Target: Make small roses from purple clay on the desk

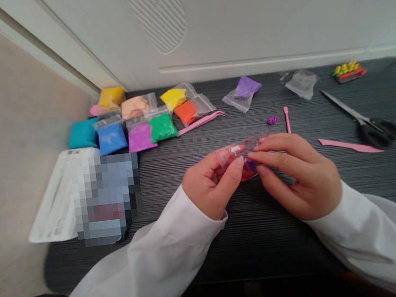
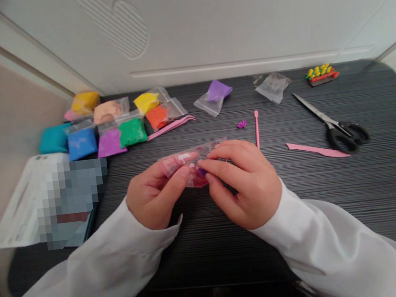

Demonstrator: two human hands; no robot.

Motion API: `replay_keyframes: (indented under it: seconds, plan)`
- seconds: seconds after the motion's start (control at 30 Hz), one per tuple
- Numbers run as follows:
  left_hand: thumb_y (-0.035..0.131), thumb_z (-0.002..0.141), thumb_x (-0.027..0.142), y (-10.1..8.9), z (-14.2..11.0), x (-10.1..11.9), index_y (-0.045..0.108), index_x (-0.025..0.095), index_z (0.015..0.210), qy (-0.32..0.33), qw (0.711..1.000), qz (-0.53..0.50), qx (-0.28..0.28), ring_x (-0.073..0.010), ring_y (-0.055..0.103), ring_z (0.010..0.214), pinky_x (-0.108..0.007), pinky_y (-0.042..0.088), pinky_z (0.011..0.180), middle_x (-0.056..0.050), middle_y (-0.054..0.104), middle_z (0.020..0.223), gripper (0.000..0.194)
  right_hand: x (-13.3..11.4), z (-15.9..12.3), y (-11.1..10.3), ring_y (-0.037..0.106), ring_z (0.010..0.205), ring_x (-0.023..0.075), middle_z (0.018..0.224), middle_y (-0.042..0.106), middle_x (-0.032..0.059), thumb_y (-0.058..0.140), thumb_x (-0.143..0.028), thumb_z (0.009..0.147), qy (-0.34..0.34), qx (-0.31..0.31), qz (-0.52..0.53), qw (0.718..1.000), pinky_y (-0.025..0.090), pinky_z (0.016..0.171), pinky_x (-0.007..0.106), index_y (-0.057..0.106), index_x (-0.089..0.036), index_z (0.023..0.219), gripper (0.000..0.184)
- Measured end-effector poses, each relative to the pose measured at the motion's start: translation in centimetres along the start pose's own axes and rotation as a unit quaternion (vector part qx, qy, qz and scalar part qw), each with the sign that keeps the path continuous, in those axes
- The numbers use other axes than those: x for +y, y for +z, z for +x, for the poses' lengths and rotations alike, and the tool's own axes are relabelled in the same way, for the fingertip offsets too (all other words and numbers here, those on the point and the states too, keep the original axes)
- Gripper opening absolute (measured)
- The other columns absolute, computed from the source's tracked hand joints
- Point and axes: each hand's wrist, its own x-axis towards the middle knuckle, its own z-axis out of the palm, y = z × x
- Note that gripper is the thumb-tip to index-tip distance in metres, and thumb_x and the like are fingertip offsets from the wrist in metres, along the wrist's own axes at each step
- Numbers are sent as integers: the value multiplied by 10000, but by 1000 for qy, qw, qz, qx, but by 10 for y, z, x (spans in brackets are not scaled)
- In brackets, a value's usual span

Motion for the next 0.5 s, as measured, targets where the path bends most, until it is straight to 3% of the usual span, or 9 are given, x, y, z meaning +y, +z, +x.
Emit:
replay_keyframes:
  seconds: [0.17, 0.33, 0.5]
  plan:
    - [574, 808, 165, 0, 2, 3, 645, 125, 953, 2, 1000, 15, 12, -105, 687, 672, -180, 571, 655, -2, 736, 797, 166, 0, -1, 0, 584, 919, 267, 947, 641, 167, 571, -53, 702, -8, -12, -8, 1000, 495, 805, 465, 681, -62, 908, 234]
    - [581, 803, 151, 0, 3, 3, 644, 117, 947, 3, 1000, -3, 16, -81, 678, 637, -148, 560, 634, 10, 734, 767, 161, 2, 0, 1, 600, 878, 228, 911, 648, 169, 601, -64, 714, 6, -1, 0, 1000, 506, 804, 404, 667, -41, 894, 193]
    - [582, 802, 157, 0, 1, 3, 647, 121, 952, 8, 999, 28, 18, -100, 685, 654, -173, 571, 643, 2, 735, 770, 167, 6, 0, 2, 608, 867, 212, 902, 659, 115, 622, -97, 728, 4, 0, -13, 1000, 510, 787, 392, 658, -120, 861, 140]
